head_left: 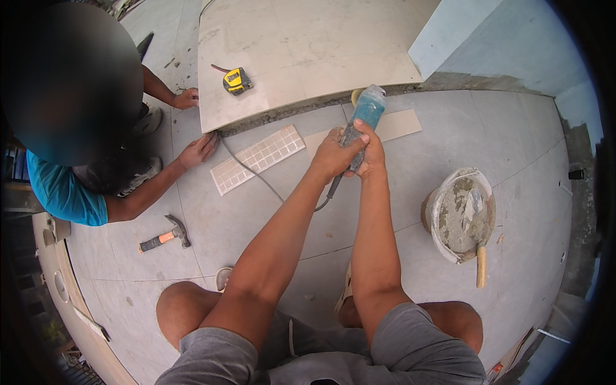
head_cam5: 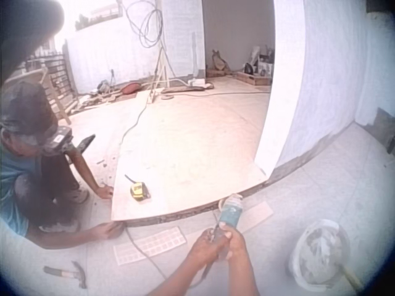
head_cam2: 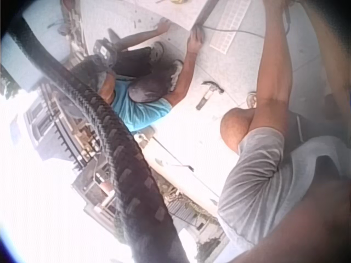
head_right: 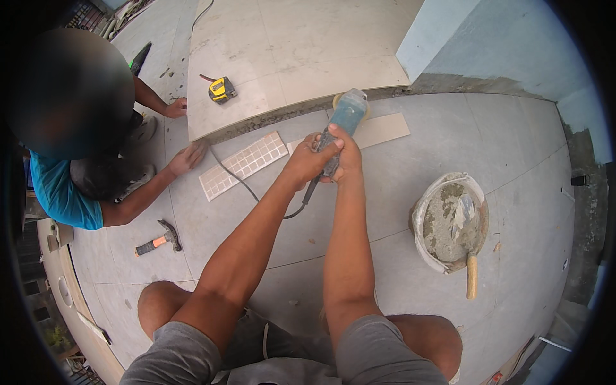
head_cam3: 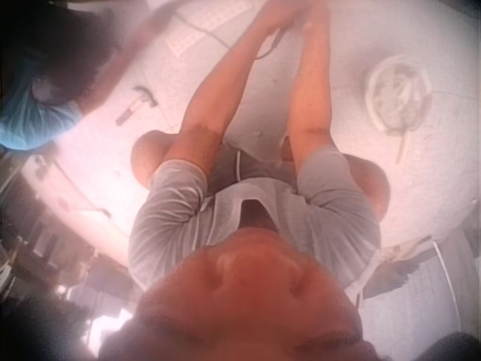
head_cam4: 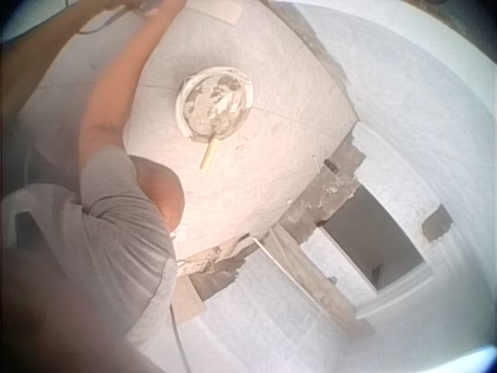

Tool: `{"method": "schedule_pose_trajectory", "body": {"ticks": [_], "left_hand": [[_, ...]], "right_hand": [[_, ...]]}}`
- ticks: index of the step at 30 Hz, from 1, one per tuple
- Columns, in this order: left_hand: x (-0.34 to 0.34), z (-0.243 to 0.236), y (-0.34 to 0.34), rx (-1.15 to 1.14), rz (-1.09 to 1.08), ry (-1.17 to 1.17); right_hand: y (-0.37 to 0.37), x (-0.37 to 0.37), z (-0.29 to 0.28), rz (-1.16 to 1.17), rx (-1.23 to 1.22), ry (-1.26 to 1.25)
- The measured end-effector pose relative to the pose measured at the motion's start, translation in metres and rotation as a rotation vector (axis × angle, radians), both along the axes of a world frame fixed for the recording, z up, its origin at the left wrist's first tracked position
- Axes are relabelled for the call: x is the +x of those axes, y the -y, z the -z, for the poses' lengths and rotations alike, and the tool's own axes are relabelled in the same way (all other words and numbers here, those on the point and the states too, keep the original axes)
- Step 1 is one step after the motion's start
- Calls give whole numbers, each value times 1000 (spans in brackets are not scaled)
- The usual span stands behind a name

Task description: The person scoops cement from a bag into a bucket, then walks to a tiled area where another worker is present. The person uses a power tool to cut a tile and applies cement to the floor with a trowel.

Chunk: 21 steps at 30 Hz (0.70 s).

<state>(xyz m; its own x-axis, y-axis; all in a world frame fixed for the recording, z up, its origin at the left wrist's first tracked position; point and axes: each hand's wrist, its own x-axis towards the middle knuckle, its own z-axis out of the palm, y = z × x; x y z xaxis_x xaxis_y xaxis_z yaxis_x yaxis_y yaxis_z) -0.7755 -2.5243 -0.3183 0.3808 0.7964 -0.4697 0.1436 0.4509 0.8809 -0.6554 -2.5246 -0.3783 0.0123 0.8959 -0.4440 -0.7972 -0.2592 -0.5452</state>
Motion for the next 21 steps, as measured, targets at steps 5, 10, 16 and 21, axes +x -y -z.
{"method": "schedule_pose_trajectory", "body": {"ticks": [5,10,16,21], "left_hand": [[-6,-5,2,-6,-13,-28],[-11,-5,4,4,-9,-29],[-12,0,6,20,-56,-25],[-12,3,3,-1,0,-1]], "right_hand": [[0,-6,2,-8,-15,1],[2,-10,1,-20,-21,-1],[2,-15,0,-9,-15,-18],[4,-12,-4,-8,17,-42]]}}
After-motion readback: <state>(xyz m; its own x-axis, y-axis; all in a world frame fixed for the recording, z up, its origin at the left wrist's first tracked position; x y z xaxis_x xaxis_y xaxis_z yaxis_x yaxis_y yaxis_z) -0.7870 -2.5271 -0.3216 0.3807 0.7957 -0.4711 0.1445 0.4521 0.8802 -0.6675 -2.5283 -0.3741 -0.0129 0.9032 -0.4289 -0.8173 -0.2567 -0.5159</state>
